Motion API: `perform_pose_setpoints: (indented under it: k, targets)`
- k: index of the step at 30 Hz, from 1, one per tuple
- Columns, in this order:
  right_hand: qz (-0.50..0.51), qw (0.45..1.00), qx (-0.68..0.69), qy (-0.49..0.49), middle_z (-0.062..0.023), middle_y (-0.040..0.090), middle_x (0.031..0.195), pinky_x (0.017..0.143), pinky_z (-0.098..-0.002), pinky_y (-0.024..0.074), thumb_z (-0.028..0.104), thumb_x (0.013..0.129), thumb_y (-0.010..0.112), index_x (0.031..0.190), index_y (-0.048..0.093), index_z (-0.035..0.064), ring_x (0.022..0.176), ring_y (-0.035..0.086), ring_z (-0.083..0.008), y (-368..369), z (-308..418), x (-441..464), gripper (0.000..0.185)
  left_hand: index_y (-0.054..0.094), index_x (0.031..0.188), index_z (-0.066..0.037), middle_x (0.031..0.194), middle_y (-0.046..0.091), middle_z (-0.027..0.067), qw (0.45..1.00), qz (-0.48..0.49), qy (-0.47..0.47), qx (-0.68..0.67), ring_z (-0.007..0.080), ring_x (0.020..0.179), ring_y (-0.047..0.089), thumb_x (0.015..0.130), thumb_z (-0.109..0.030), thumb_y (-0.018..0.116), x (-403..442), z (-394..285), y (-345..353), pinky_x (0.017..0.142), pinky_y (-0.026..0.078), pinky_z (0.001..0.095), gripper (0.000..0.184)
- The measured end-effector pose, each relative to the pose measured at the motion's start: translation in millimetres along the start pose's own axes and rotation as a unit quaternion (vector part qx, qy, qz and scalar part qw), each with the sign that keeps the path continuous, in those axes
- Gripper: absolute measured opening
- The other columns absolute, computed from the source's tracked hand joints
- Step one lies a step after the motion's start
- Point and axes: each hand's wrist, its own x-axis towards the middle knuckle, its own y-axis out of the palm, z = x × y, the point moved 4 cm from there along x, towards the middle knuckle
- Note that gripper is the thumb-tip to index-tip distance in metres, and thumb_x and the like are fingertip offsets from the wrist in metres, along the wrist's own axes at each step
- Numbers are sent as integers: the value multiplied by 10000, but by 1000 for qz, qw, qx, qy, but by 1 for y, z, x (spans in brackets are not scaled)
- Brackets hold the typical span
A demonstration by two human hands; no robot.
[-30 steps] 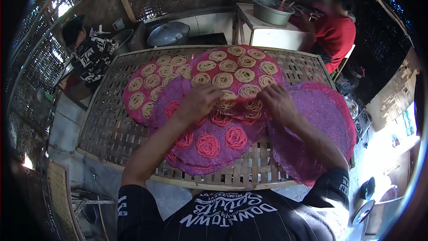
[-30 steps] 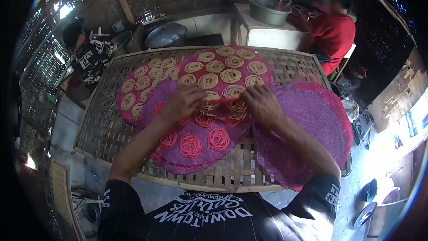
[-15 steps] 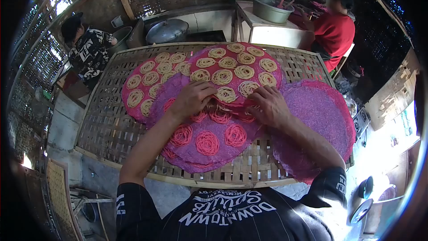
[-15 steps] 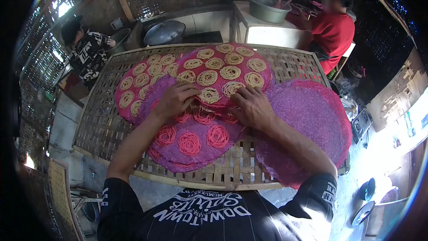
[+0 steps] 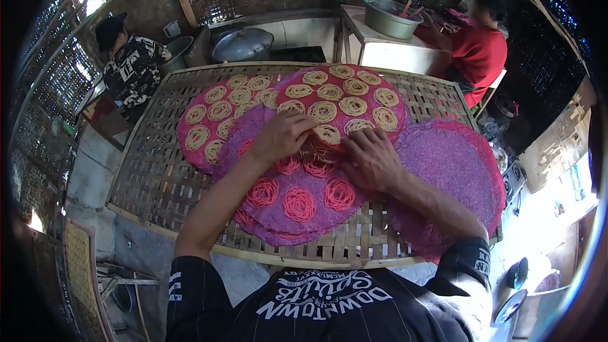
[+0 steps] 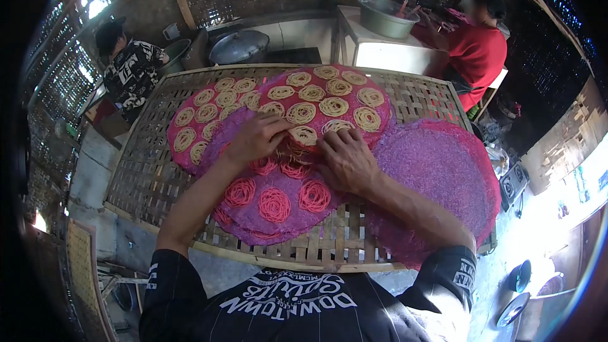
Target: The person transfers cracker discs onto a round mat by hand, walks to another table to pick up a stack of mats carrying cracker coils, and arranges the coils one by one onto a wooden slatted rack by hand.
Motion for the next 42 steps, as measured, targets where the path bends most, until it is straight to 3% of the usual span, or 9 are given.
perform_pose_setpoints:
  k: [12, 18, 21, 24, 27, 30, 33, 40, 42]
  targets:
    - [-47, 999, 4, -11, -91, 567, 958, 910, -415, 382, 258, 748, 671, 997, 637, 64, 969, 532, -262, 6, -1, 4, 318, 640, 1136, -26, 1112, 636, 135, 1000, 4, -11, -19, 328, 1085, 582, 696, -53, 677, -9, -24, -14, 954, 475, 402, 442]
    - [-71, 995, 40, 50, -79, 600, 926, 874, -415, 421, 215, 798, 655, 971, 694, 103, 938, 562, -263, -15, -16, 15, 209, 653, 1078, -16, 1030, 651, 150, 973, -144, -144, -109, 244, 928, 655, 795, -94, 691, -13, -25, -22, 842, 528, 332, 296]
    - [-124, 985, 77, 93, -87, 620, 902, 838, -416, 455, 202, 807, 664, 954, 713, 92, 910, 589, -278, -18, -42, 27, 190, 639, 1064, 11, 948, 666, 169, 867, -128, -381, -294, 231, 793, 676, 882, -208, 658, -26, -17, -11, 723, 556, 349, 286]
    - [-173, 970, 116, 122, -95, 627, 886, 819, -408, 474, 179, 806, 671, 924, 719, 66, 899, 604, -288, -24, -60, 37, 171, 585, 1174, 25, 876, 665, 168, 767, -65, -479, -422, 196, 710, 672, 930, -471, 575, -24, -17, -7, 605, 568, 339, 553]
    - [-183, 968, 117, 122, -93, 623, 880, 808, -405, 478, 165, 802, 673, 921, 720, 58, 892, 607, -287, -34, -68, 46, 167, 457, 1294, 57, 917, 661, 179, 633, -92, -511, -574, 208, 720, 666, 897, -688, 441, -6, -13, 18, 590, 588, 334, 844]
    - [-204, 970, 87, 95, -86, 618, 875, 797, -407, 474, 161, 801, 675, 931, 721, 69, 880, 606, -282, -41, -70, 54, 166, 350, 1367, 56, 1018, 635, 222, 594, -139, -455, -649, 260, 763, 675, 862, -763, 386, 24, -15, 22, 640, 607, 379, 964]
    - [-193, 979, 46, 52, -79, 613, 876, 793, -400, 466, 162, 798, 679, 934, 718, 80, 874, 602, -278, -48, -62, 53, 163, 431, 1297, 32, 1073, 612, 218, 532, -218, -478, -664, 305, 827, 675, 873, -680, 490, 46, -2, 27, 664, 614, 419, 831]
    - [-235, 971, -3, 42, -89, 620, 930, 791, -386, 481, 204, 838, 677, 1074, 675, 94, 892, 603, -280, -48, -9, 17, 260, 554, 1087, -5, 995, 626, 155, 586, -255, -488, -594, 285, 839, 671, 833, -61, 579, 55, 10, 50, 631, 632, 411, 261]
    - [-175, 969, 164, 54, -88, 633, 984, 802, -381, 501, 237, 869, 670, 1154, 634, 81, 934, 612, -280, -38, 18, -2, 327, 566, 1071, 14, 986, 635, 154, 584, -284, -488, -583, 286, 813, 680, 806, 26, 529, 53, 12, 51, 596, 636, 403, 268]
